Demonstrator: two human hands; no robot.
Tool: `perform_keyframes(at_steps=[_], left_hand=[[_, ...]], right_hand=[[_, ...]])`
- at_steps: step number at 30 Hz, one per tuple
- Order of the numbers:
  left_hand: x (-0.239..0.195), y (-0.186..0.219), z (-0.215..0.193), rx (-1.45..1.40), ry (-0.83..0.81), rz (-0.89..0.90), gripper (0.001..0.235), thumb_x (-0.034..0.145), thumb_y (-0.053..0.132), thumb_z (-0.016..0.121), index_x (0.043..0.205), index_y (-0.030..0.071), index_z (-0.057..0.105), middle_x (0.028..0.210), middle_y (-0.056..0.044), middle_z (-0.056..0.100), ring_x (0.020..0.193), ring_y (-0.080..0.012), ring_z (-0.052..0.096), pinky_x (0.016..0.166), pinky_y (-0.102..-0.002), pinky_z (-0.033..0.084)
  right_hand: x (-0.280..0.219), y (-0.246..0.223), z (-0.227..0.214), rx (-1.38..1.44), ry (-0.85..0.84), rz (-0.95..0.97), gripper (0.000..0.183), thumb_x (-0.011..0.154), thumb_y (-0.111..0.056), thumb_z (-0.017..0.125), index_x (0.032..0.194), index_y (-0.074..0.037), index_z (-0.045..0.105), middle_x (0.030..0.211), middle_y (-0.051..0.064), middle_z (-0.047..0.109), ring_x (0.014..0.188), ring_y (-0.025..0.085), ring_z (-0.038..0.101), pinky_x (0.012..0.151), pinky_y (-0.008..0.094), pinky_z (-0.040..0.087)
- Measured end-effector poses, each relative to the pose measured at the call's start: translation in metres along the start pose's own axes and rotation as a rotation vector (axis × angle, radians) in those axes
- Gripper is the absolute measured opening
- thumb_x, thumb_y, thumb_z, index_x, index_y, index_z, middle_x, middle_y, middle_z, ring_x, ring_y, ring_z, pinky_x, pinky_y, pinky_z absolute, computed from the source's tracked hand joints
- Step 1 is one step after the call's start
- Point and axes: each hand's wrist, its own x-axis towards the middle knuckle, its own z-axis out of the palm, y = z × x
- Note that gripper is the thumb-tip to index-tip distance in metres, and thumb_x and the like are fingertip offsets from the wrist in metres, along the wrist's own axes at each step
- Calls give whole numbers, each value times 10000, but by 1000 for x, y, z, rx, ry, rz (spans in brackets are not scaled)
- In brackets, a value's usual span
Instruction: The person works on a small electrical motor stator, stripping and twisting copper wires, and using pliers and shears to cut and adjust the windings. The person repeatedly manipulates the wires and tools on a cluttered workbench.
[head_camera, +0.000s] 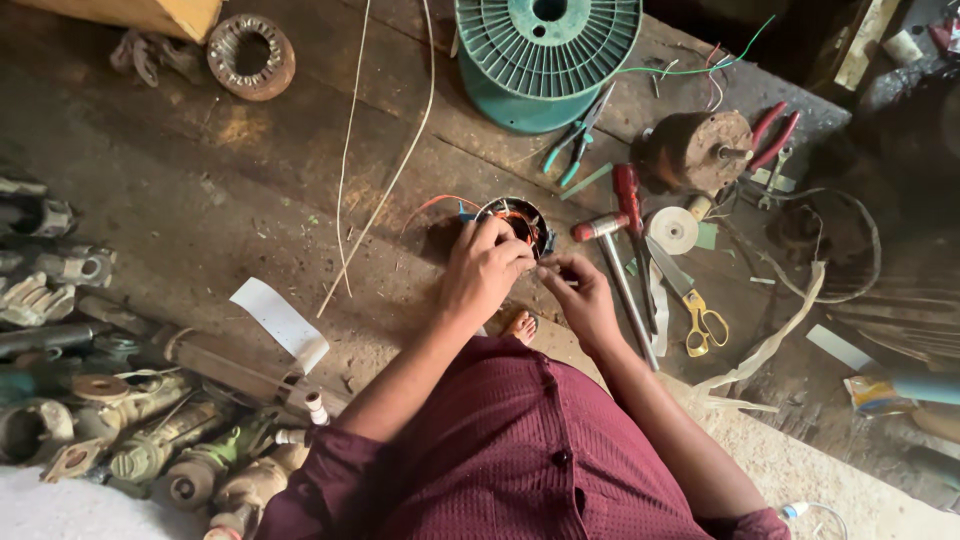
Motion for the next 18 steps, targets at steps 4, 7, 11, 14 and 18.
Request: perform_keyframes(at_steps=[4, 7, 11, 14, 18], left_hand=[[3, 4, 0, 10, -33, -68, 156, 769, 150, 846, 885, 93, 759, 955, -89, 621, 947, -304, 587, 846, -439, 494], [-1, 3, 0, -36, 6, -56, 163, 772, 133, 833, 902, 85, 746, 977, -107, 616, 965, -305, 591, 856, -429, 494], [-36, -16, -4, -90, 166, -12, 123, 909, 120, 781, 985, 60, 705, 1016, -93, 621, 976, -262, 619, 895, -380, 509], [-79, -57, -11, -55, 130, -82, 118, 944, 164, 752, 946, 64, 688, 948, -51, 677, 877, -223, 639, 816, -343, 510], [-144, -128, -30, 248, 534, -505, 56, 1008, 133, 657, 1019, 85, 629, 995, -119, 655, 962, -315, 629, 874, -433, 483]], right_hand=[[4, -6, 2, -46, 7, -52, 152, 936, -105, 756, 1067, -38, 721, 941, -30, 680, 813, 54, 577, 726, 230, 484], [2, -16, 0, -128, -11, -106, 165, 938, -106, 748, 1084, -34, 719, 954, -20, 655, 811, 61, 582, 721, 234, 486], [-13, -23, -24, -263, -43, -54, 265, 944, -139, 715, 1199, -72, 697, 952, -17, 647, 804, 56, 592, 718, 221, 500], [-32, -12, -51, -216, 3, -41, 268, 969, -153, 701, 1220, -63, 679, 972, -23, 656, 824, 55, 581, 731, 214, 491], [-58, 9, -85, -208, 114, 0, 245, 986, -147, 694, 1205, -39, 707, 932, -17, 668, 826, 61, 568, 726, 212, 461]])
